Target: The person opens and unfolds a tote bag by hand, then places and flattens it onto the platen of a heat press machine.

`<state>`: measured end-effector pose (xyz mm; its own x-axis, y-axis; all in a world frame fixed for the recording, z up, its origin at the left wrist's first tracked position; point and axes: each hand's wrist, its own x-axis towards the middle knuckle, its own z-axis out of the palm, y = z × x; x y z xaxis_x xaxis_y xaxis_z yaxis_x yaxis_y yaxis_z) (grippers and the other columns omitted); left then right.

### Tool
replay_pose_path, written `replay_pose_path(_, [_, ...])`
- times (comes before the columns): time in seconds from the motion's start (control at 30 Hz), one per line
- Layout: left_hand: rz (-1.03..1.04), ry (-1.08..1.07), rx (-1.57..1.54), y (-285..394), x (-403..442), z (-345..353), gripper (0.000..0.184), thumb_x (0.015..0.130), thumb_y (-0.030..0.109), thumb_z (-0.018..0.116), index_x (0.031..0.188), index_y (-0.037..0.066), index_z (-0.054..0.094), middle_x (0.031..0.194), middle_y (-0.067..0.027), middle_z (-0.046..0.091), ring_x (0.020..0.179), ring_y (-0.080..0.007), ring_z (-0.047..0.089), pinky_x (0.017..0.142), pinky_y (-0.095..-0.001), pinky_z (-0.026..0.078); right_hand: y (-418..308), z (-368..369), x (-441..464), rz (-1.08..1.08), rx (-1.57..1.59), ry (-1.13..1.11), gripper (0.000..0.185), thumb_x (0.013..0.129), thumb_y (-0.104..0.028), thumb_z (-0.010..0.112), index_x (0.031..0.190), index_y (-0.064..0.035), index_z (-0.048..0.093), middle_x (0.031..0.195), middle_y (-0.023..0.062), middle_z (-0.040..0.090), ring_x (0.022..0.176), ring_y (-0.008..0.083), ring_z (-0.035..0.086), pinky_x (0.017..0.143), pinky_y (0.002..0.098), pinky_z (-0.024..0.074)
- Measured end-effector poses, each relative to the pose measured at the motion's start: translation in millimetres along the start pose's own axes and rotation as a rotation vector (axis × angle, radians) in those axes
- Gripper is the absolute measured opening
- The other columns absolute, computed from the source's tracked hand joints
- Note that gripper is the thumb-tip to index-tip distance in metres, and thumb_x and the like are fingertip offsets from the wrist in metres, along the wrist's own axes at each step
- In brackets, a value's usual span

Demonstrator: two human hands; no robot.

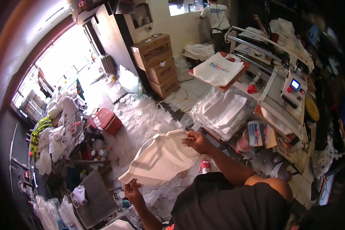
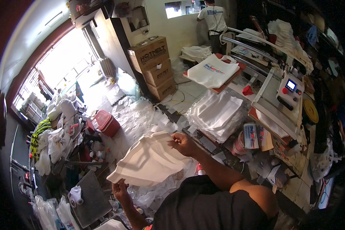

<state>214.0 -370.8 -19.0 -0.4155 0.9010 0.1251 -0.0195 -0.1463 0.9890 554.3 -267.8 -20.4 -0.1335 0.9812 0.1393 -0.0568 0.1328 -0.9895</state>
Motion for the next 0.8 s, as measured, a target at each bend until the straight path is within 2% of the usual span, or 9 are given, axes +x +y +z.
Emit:
replay_pose_path(0.27, [-0.001, 0.005, -0.022, 1.2, -0.5, 0.4, 0.009, 0.090, 0.008, 0.060, 0.097, 0.003, 0.062, 0.088, -0.0032, 0.065, 0.066, -0.0074, 0.053, 0.063, -0.0219, 0.043, 3.1, -1.3, 0.7, 0.032, -0.001, -0.009, 0.026, 0.089, -0.029, 0.066, 0.097, -0.0052, 0.060, 0.082, -0.0002, 0.060, 0.074, 0.0068, 0.056, 0.067, 0.0233, 0.0462])
replay_pose_path(0.8, [-0.002, 0.012, 0.000, -4.7, 2.0, -2.9, 0.011, 0.090, 0.008, 0.060, 0.099, 0.003, 0.062, 0.088, -0.0026, 0.064, 0.066, -0.0076, 0.052, 0.063, -0.0220, 0.042, 5.7, 0.8, 2.7, 0.023, 0.045, -0.014, 0.024, 0.089, -0.026, 0.066, 0.096, -0.0046, 0.060, 0.081, -0.0007, 0.060, 0.074, 0.0068, 0.056, 0.067, 0.0241, 0.0467])
